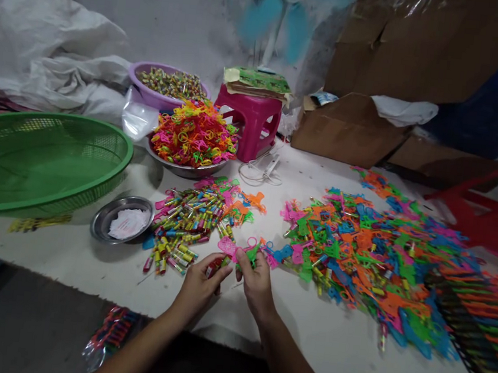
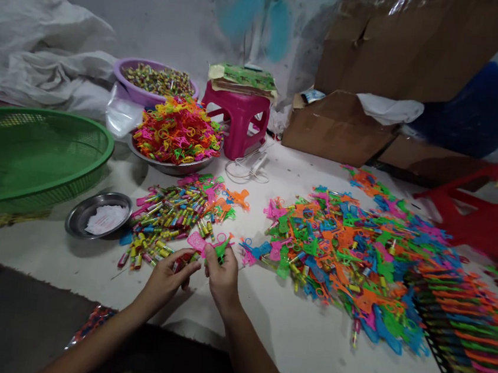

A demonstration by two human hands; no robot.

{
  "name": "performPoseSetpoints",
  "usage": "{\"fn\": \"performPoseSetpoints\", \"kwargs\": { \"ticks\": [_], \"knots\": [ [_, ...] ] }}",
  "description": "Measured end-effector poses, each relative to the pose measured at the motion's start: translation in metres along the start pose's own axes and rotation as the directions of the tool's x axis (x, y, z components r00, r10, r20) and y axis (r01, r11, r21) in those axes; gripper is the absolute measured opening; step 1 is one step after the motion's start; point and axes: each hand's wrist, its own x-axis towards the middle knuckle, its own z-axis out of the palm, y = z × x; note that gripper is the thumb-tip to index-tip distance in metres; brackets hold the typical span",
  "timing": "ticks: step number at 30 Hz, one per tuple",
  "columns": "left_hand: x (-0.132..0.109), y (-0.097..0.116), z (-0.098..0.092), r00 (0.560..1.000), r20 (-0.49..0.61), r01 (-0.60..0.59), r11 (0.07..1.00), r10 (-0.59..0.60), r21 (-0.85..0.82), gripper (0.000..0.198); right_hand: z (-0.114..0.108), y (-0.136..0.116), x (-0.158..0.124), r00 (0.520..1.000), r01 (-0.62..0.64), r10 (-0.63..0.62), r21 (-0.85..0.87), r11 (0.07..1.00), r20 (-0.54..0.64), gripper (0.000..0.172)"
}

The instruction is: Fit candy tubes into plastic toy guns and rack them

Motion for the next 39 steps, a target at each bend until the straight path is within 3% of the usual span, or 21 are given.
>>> {"fn": "performPoseSetpoints", "kwargs": {
  "ticks": [3,5,9,13,20,23,27,29,31,33,34,35,37,39],
  "knots": [
    [-0.001,0.004,-0.001,0.997,0.053,0.051,0.995,-0.046,-0.088,0.033,0.001,0.001,0.0,1.0,-0.007,0.009,0.068,0.998,-0.022,0.028],
    [-0.001,0.009,-0.002,0.982,0.156,0.131,0.98,-0.107,-0.151,0.033,-0.001,0.004,0.001,1.0,0.009,-0.005,0.128,0.992,-0.031,0.026],
    [-0.003,0.02,-0.004,0.93,0.309,0.274,0.934,-0.197,-0.229,0.027,-0.008,0.007,0.006,0.991,0.052,-0.075,0.196,0.979,0.11,0.022],
    [-0.003,0.025,-0.007,0.918,0.33,0.31,0.917,-0.22,-0.251,0.025,-0.014,0.005,0.011,0.969,0.009,-0.064,0.225,0.974,0.239,0.024],
    [-0.01,0.016,-0.01,0.929,0.324,0.269,0.925,-0.177,-0.267,0.024,-0.023,-0.006,0.015,0.901,0.078,-0.121,0.118,0.99,0.417,0.028],
    [-0.014,0.018,-0.007,0.926,0.343,0.265,0.92,-0.159,-0.289,0.024,-0.023,-0.005,0.01,0.894,0.085,-0.117,0.093,0.992,0.433,0.029],
    [-0.006,0.022,-0.005,0.898,0.401,0.259,0.954,-0.18,-0.152,0.03,-0.045,0.006,0.014,0.941,0.071,-0.057,-0.031,0.997,0.335,0.032],
    [0.003,0.018,-0.009,0.902,0.347,0.304,0.948,-0.256,-0.091,0.033,-0.074,0.009,0.025,0.979,0.012,0.04,-0.254,0.967,0.2,0.036],
    [0.012,0.009,-0.015,0.934,0.193,0.327,0.937,-0.301,-0.123,0.031,-0.104,0.005,0.039,0.996,-0.068,0.03,-0.55,0.832,-0.078,0.037],
    [0.02,-0.003,-0.02,0.956,0.033,0.292,0.938,-0.291,-0.185,0.031,-0.118,-0.001,0.053,0.926,-0.139,-0.185,-0.753,0.643,-0.329,0.034],
    [0.024,-0.007,-0.022,0.961,-0.011,0.266,0.941,-0.275,-0.208,0.03,-0.115,-0.003,0.057,0.886,-0.132,-0.297,-0.806,0.576,-0.357,0.032],
    [0.027,-0.011,-0.022,0.964,-0.037,0.247,0.941,-0.262,-0.231,0.028,-0.103,-0.003,0.06,0.874,-0.077,-0.37,-0.843,0.532,-0.314,0.03],
    [0.031,-0.014,-0.02,0.965,-0.049,0.234,0.926,-0.259,-0.295,0.024,-0.062,0.003,0.061,0.92,0.149,-0.387,-0.864,0.48,-0.056,0.027],
    [0.034,-0.015,-0.017,0.95,-0.015,0.285,0.884,-0.313,-0.37,0.021,-0.013,0.017,0.061,0.922,0.334,-0.322,-0.859,0.387,0.214,0.029]
  ]
}}
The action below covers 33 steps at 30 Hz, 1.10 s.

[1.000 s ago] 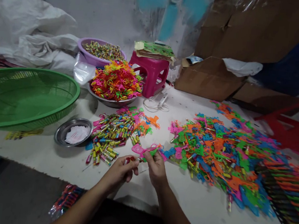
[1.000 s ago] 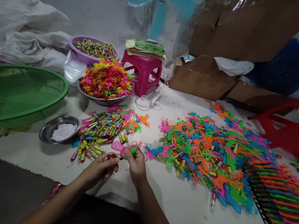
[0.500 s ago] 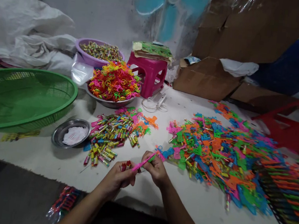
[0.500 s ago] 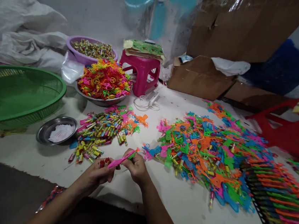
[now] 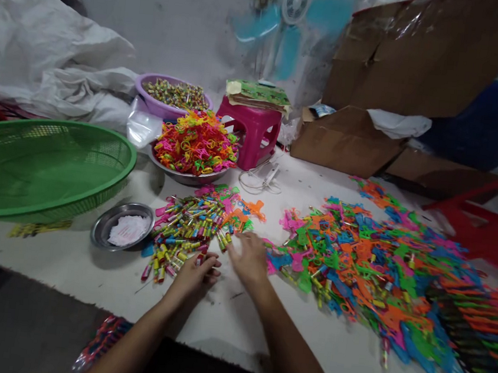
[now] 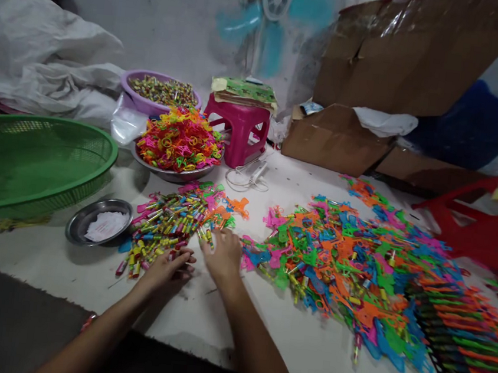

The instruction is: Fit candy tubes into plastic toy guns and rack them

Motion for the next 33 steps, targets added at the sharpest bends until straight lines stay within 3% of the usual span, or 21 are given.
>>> {"fn": "performPoseSetpoints", "kwargs": {
  "ticks": [3,6,9,11,14,17,20,22,24,25,27,30,33],
  "knots": [
    [-0.002,-0.001,-0.007,0.984,0.015,0.176,0.979,-0.175,-0.101,0.016,0.042,-0.029,0.005,0.989,0.011,0.01,-0.138,0.99,0.15,0.029],
    [-0.008,-0.004,-0.028,0.953,0.046,0.304,0.939,-0.301,-0.162,0.015,0.051,-0.016,0.004,0.958,0.063,-0.012,-0.168,0.984,0.288,0.021],
    [-0.01,-0.008,-0.043,0.912,0.14,0.405,0.898,-0.385,-0.17,0.021,0.039,0.011,-0.005,0.917,0.178,-0.139,-0.072,0.981,0.374,0.019],
    [-0.009,-0.01,-0.043,0.879,0.218,0.46,0.873,-0.424,-0.16,0.024,0.027,0.019,-0.014,0.897,0.234,-0.226,0.025,0.972,0.38,0.023],
    [-0.005,-0.014,-0.031,0.817,0.381,0.513,0.847,-0.432,-0.139,0.032,0.011,0.008,-0.028,0.857,0.323,-0.351,0.136,0.936,0.377,0.026],
    [-0.005,-0.014,-0.021,0.776,0.506,0.489,0.866,-0.376,-0.107,0.038,-0.005,-0.01,-0.037,0.797,0.454,-0.483,0.167,0.875,0.363,0.031],
    [-0.006,-0.012,-0.019,0.744,0.562,0.459,0.888,-0.362,-0.035,0.027,-0.016,-0.015,-0.034,0.803,0.483,-0.517,0.185,0.856,0.298,0.045],
    [-0.005,-0.011,-0.018,0.763,0.534,0.459,0.887,-0.365,-0.051,0.021,-0.016,-0.013,-0.029,0.879,0.408,-0.447,0.227,0.885,0.164,0.043],
    [-0.003,-0.012,-0.016,0.83,0.453,0.44,0.882,-0.326,-0.17,0.019,-0.011,-0.014,-0.026,0.969,0.236,-0.246,0.289,0.928,-0.002,0.032],
    [-0.002,-0.013,-0.015,0.859,0.42,0.418,0.875,-0.293,-0.244,0.019,-0.008,-0.017,-0.026,0.988,0.151,-0.144,0.332,0.931,-0.046,0.027],
    [0.002,-0.015,-0.012,0.899,0.376,0.369,0.852,-0.226,-0.371,0.017,-0.003,-0.023,-0.028,0.996,0.08,-0.094,0.435,0.897,0.011,0.023],
    [0.005,-0.017,-0.012,0.939,0.278,0.314,0.833,-0.202,-0.456,0.012,0.0,-0.023,-0.02,0.944,0.087,-0.243,0.54,0.837,0.224,0.031],
    [0.005,-0.013,-0.014,0.965,0.14,0.262,0.863,-0.223,-0.432,0.023,0.0,-0.002,0.014,0.96,0.07,-0.16,0.351,0.934,0.232,0.043]
  ]
}}
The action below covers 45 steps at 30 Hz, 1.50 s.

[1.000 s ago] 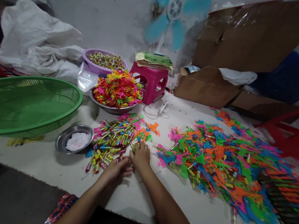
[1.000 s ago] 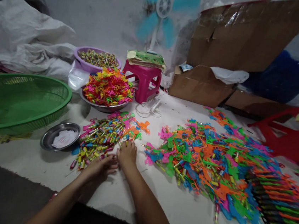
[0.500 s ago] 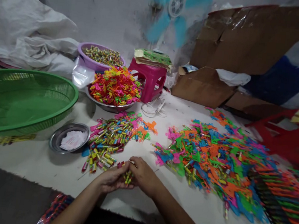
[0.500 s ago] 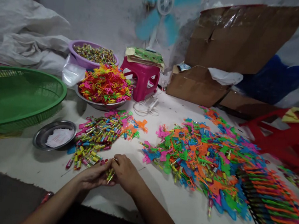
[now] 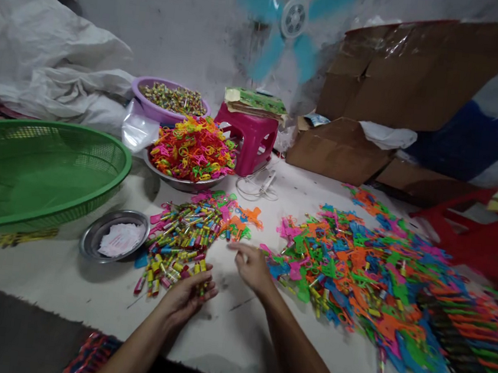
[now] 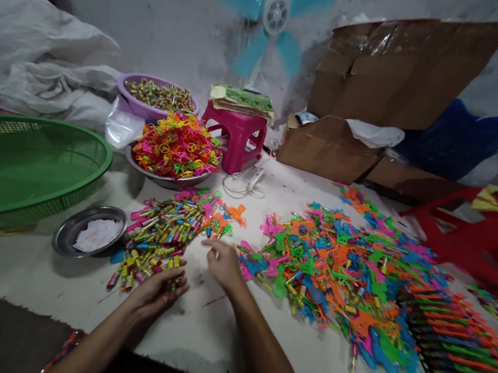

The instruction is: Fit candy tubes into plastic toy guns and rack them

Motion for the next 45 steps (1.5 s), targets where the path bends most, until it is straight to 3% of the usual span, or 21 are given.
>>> {"fn": "performPoseSetpoints", "kwargs": {
  "ticks": [2,4,6,8,10,12,14,20,22,25,27,30,32,34,36,38,40,45],
  "knots": [
    [-0.003,0.003,0.001,0.999,-0.017,-0.046,0.996,0.048,0.076,0.029,-0.011,0.02,0.027,0.998,-0.042,0.052,-0.299,0.953,0.023,0.053],
    [-0.006,0.004,0.002,0.994,0.002,-0.11,0.979,0.112,0.17,0.031,-0.017,0.037,0.049,0.984,-0.03,0.117,-0.519,0.854,0.136,0.058],
    [-0.008,0.004,0.001,0.985,0.02,-0.17,0.951,0.171,0.259,0.034,-0.017,0.045,0.061,0.964,-0.007,0.165,-0.6,0.8,0.208,0.052],
    [-0.01,0.003,0.0,0.973,0.031,-0.226,0.922,0.228,0.316,0.039,-0.017,0.045,0.062,0.963,-0.007,0.171,-0.613,0.79,0.21,0.039],
    [-0.011,0.003,-0.002,0.961,0.033,-0.268,0.904,0.273,0.334,0.041,-0.018,0.038,0.052,0.973,-0.047,0.179,-0.637,0.77,0.144,0.035],
    [-0.012,0.003,-0.003,0.951,0.032,-0.298,0.891,0.306,0.341,0.039,-0.017,0.026,0.035,0.981,-0.149,0.196,-0.635,0.758,0.004,0.039],
    [-0.012,0.003,-0.001,0.948,0.039,-0.307,0.882,0.315,0.357,0.037,-0.011,0.012,0.013,0.964,-0.252,0.25,-0.605,0.755,-0.09,0.042],
    [-0.015,0.01,0.004,0.948,0.027,-0.299,0.859,0.316,0.415,0.038,0.017,-0.011,-0.031,0.922,-0.273,0.383,-0.59,0.76,0.066,0.046],
    [-0.018,0.014,0.002,0.941,0.04,-0.316,0.831,0.336,0.458,0.04,0.011,-0.004,-0.03,0.935,-0.239,0.341,-0.542,0.806,0.095,0.038],
    [-0.024,0.016,-0.003,0.952,0.023,-0.278,0.83,0.306,0.483,0.042,-0.004,0.011,-0.021,0.977,-0.055,0.139,-0.432,0.9,0.163,0.026],
    [-0.027,0.014,-0.004,0.963,-0.004,-0.236,0.85,0.27,0.47,0.042,-0.008,0.02,-0.018,0.971,0.0,0.079,-0.335,0.942,0.224,0.025],
    [-0.031,0.007,-0.002,0.973,0.008,-0.21,0.865,0.232,0.456,0.042,-0.004,0.025,-0.018,0.963,-0.203,0.212,-0.07,0.977,0.168,0.028],
    [-0.034,0.002,0.003,0.974,0.039,-0.216,0.863,0.223,0.457,0.041,0.002,0.021,-0.021,0.94,-0.337,0.339,0.268,0.903,0.041,0.032],
    [-0.036,-0.001,0.011,0.969,0.086,-0.244,0.841,0.232,0.482,0.041,0.008,0.01,-0.025,0.902,-0.325,0.43,0.598,0.733,-0.037,0.035],
    [-0.038,-0.002,0.02,0.955,0.151,-0.296,0.8,0.255,0.522,0.042,0.012,-0.005,-0.03,0.885,-0.254,0.463,0.789,0.56,-0.044,0.035],
    [-0.04,-0.002,0.028,0.939,0.207,-0.344,0.764,0.275,0.546,0.043,0.015,-0.019,-0.033,0.879,-0.199,0.474,0.867,0.457,-0.048,0.033],
    [-0.042,-0.001,0.032,0.931,0.228,-0.365,0.746,0.285,0.557,0.043,0.015,-0.028,-0.035,0.881,-0.159,0.468,0.888,0.432,-0.07,0.031],
    [-0.045,0.002,0.03,0.925,0.208,-0.38,0.739,0.319,0.557,0.042,0.01,-0.032,-0.039,0.891,-0.118,0.434,0.856,0.503,-0.132,0.028]
  ]
}}
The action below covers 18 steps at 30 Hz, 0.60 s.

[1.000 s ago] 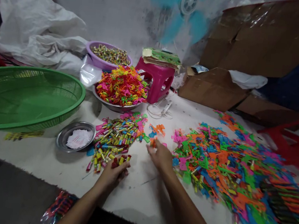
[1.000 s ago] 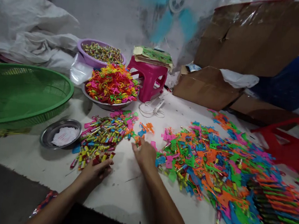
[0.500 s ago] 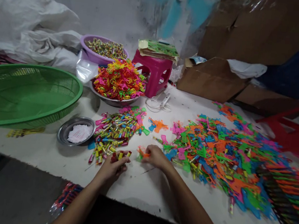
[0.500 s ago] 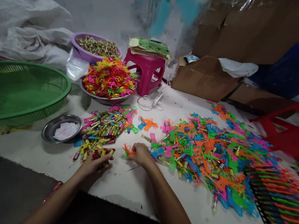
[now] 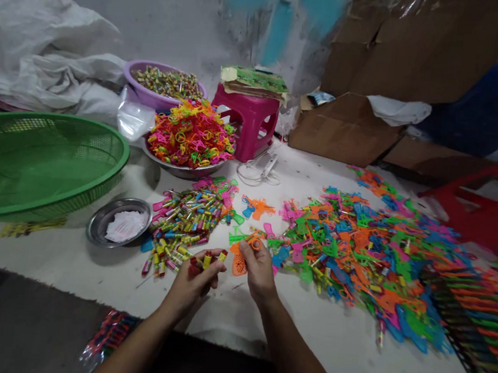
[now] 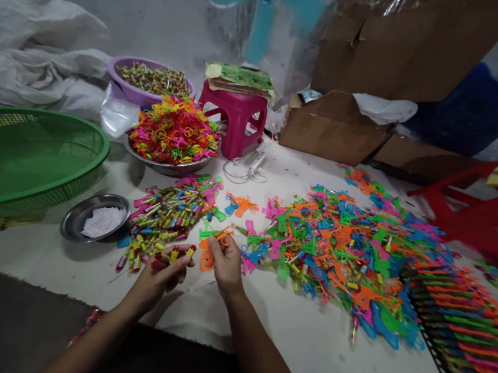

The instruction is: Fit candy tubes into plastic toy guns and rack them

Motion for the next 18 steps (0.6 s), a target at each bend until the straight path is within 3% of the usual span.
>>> {"fn": "performPoseSetpoints", "kwargs": {
  "ticks": [7,13,18],
  "knots": [
    [0.001,0.004,-0.003,0.998,0.006,0.06,0.994,-0.06,-0.088,0.042,-0.001,-0.003,-0.004,0.997,0.047,-0.04,-0.098,0.994,0.07,0.027],
    [0.002,0.005,-0.011,0.965,0.169,0.236,0.947,-0.202,-0.217,0.038,-0.005,-0.01,-0.006,0.988,0.027,-0.012,-0.097,0.995,0.153,0.026],
    [-0.003,0.011,-0.009,0.969,0.179,0.194,0.973,-0.17,-0.125,0.031,0.0,-0.007,-0.013,0.991,0.114,-0.094,-0.214,0.97,0.1,0.026]
  ]
}}
